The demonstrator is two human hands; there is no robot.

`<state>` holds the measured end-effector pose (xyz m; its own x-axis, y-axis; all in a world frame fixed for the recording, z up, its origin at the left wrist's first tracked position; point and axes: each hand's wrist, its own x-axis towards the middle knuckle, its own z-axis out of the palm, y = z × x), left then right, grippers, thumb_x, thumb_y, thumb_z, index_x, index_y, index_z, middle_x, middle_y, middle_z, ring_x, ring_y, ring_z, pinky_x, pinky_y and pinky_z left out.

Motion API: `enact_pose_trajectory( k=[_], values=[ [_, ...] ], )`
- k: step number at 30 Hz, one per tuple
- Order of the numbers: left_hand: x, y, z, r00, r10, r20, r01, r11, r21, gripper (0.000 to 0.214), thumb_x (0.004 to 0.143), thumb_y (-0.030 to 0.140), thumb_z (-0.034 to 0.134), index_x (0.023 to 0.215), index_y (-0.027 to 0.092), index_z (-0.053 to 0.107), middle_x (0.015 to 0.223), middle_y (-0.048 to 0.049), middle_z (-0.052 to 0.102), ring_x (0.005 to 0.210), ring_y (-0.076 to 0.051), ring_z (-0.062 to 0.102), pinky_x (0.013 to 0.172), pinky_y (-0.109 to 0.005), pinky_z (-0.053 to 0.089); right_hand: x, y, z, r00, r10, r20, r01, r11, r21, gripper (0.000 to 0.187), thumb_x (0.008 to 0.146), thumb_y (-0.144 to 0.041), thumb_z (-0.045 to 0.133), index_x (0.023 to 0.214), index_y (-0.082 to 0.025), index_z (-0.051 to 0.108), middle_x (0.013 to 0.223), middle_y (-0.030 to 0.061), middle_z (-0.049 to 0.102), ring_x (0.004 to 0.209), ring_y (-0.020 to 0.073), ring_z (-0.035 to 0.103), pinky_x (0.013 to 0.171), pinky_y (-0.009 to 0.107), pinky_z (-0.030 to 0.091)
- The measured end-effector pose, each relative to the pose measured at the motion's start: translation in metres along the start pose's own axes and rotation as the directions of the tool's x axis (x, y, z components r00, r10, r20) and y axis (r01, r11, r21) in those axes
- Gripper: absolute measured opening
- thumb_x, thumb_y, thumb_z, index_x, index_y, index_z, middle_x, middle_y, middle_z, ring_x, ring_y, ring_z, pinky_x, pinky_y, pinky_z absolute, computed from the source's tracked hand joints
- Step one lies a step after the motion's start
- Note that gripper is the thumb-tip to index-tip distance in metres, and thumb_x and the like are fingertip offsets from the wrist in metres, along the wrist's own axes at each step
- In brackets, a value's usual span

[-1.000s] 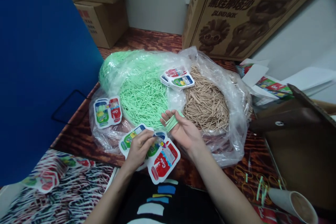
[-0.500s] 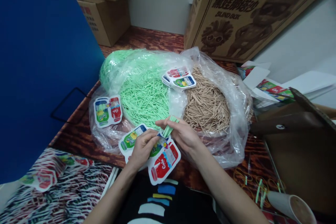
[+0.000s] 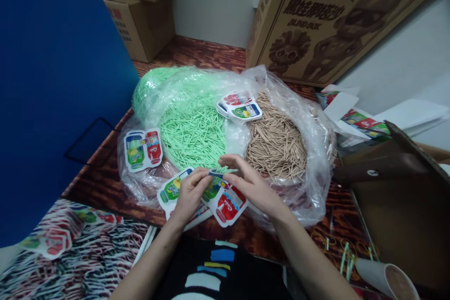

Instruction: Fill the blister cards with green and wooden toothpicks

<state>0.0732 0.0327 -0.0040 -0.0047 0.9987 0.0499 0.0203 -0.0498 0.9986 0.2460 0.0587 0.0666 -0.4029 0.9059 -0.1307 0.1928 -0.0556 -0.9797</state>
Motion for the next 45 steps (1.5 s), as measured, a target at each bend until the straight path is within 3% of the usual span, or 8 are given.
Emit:
enact_pose_trajectory(
  k=[12, 15, 21, 25, 28, 37, 42, 45],
  values=[
    [0.006, 0.004, 0.011, 0.998, -0.017, -0.067, 0.010, 0.994, -0.108, 0.012, 0.083, 0.026, 0.061, 0.081, 0.019, 0.070, 0.087, -0.0027, 0.064, 0.086, -0.017, 0.058, 0.080, -0.027, 0.045, -0.013, -0.005, 0.001, 0.963, -0.264, -0.048, 0.197, 0.818, -0.540, 0.018, 0.089, -0.015, 0.051, 0.102, -0.023, 0.061, 0.097, 0.0058, 0.061, 0.095, 0.0218, 0.055, 0.082, 0.034, 0.043],
    [0.007, 0.008, 0.003, 0.991, -0.102, 0.087, 0.112, 0.986, -0.123, 0.011, 0.077, 0.027, 0.067, 0.083, 0.018, 0.068, 0.086, -0.0024, 0.064, 0.082, -0.017, 0.059, 0.074, -0.026, 0.047, -0.019, -0.004, 0.001, 0.955, -0.292, -0.051, 0.205, 0.773, -0.601, 0.020, 0.091, -0.012, 0.045, 0.091, -0.021, 0.062, 0.084, 0.0050, 0.058, 0.083, 0.0199, 0.055, 0.073, 0.031, 0.042],
    [0.012, 0.013, -0.013, 0.744, -0.368, 0.557, 0.384, 0.919, 0.092, 0.022, 0.065, 0.031, 0.076, 0.077, 0.014, 0.067, 0.063, 0.0024, 0.060, 0.055, -0.012, 0.050, 0.053, -0.021, 0.042, -0.030, 0.007, 0.006, 0.931, -0.304, -0.200, 0.197, 0.884, -0.423, 0.026, 0.089, -0.015, 0.052, 0.114, -0.022, 0.056, 0.089, 0.0027, 0.062, 0.081, 0.0162, 0.058, 0.076, 0.029, 0.044],
    [0.009, 0.014, -0.004, 0.835, -0.344, 0.430, 0.322, 0.938, 0.125, 0.020, 0.076, 0.035, 0.065, 0.079, 0.015, 0.069, 0.071, -0.0004, 0.066, 0.066, -0.016, 0.056, 0.066, -0.025, 0.046, -0.037, 0.019, 0.005, 0.942, -0.213, -0.259, 0.074, 0.885, -0.460, 0.007, 0.087, -0.016, 0.056, 0.085, -0.020, 0.061, 0.080, 0.0010, 0.059, 0.077, 0.0161, 0.056, 0.070, 0.027, 0.042],
    [0.004, 0.015, 0.006, 0.878, -0.312, 0.364, 0.269, 0.949, 0.166, 0.020, 0.080, 0.034, 0.061, 0.076, 0.016, 0.069, 0.071, -0.0002, 0.066, 0.068, -0.017, 0.057, 0.069, -0.025, 0.046, -0.042, 0.029, 0.002, 0.931, -0.262, -0.255, 0.083, 0.832, -0.549, 0.024, 0.089, -0.020, 0.056, 0.065, -0.019, 0.052, 0.069, 0.0004, 0.053, 0.068, 0.0152, 0.050, 0.062, 0.027, 0.036],
    [-0.013, 0.012, 0.041, 0.921, -0.323, 0.219, 0.303, 0.945, 0.120, 0.012, 0.070, 0.026, 0.068, 0.074, 0.015, 0.067, 0.060, 0.0031, 0.058, 0.056, -0.012, 0.049, 0.056, -0.021, 0.042, -0.046, 0.045, 0.005, 0.805, -0.453, -0.382, 0.115, 0.753, -0.648, 0.038, 0.091, -0.033, 0.055, 0.056, -0.019, 0.044, 0.060, -0.0001, 0.045, 0.062, 0.0149, 0.042, 0.059, 0.029, 0.030],
    [-0.012, 0.006, 0.040, 0.917, -0.363, 0.162, 0.346, 0.930, 0.126, 0.019, 0.074, 0.034, 0.066, 0.073, 0.015, 0.067, 0.056, 0.0036, 0.057, 0.051, -0.011, 0.047, 0.052, -0.021, 0.039, -0.045, 0.062, -0.018, 0.893, -0.250, -0.374, 0.114, 0.930, -0.350, 0.031, 0.096, -0.033, 0.041, 0.072, -0.019, 0.055, 0.067, -0.0001, 0.053, 0.066, 0.0140, 0.052, 0.062, 0.026, 0.038],
    [-0.009, 0.000, 0.034, 0.922, -0.377, 0.092, 0.370, 0.925, 0.089, 0.020, 0.071, 0.035, 0.069, 0.068, 0.015, 0.067, 0.062, 0.0016, 0.063, 0.056, -0.013, 0.053, 0.055, -0.022, 0.042, -0.041, 0.086, -0.047, 0.841, -0.176, -0.512, -0.074, 0.900, -0.430, 0.020, 0.092, -0.029, 0.047, 0.077, -0.020, 0.058, 0.075, 0.0011, 0.058, 0.072, 0.0160, 0.054, 0.068, 0.028, 0.040]
  ],
)
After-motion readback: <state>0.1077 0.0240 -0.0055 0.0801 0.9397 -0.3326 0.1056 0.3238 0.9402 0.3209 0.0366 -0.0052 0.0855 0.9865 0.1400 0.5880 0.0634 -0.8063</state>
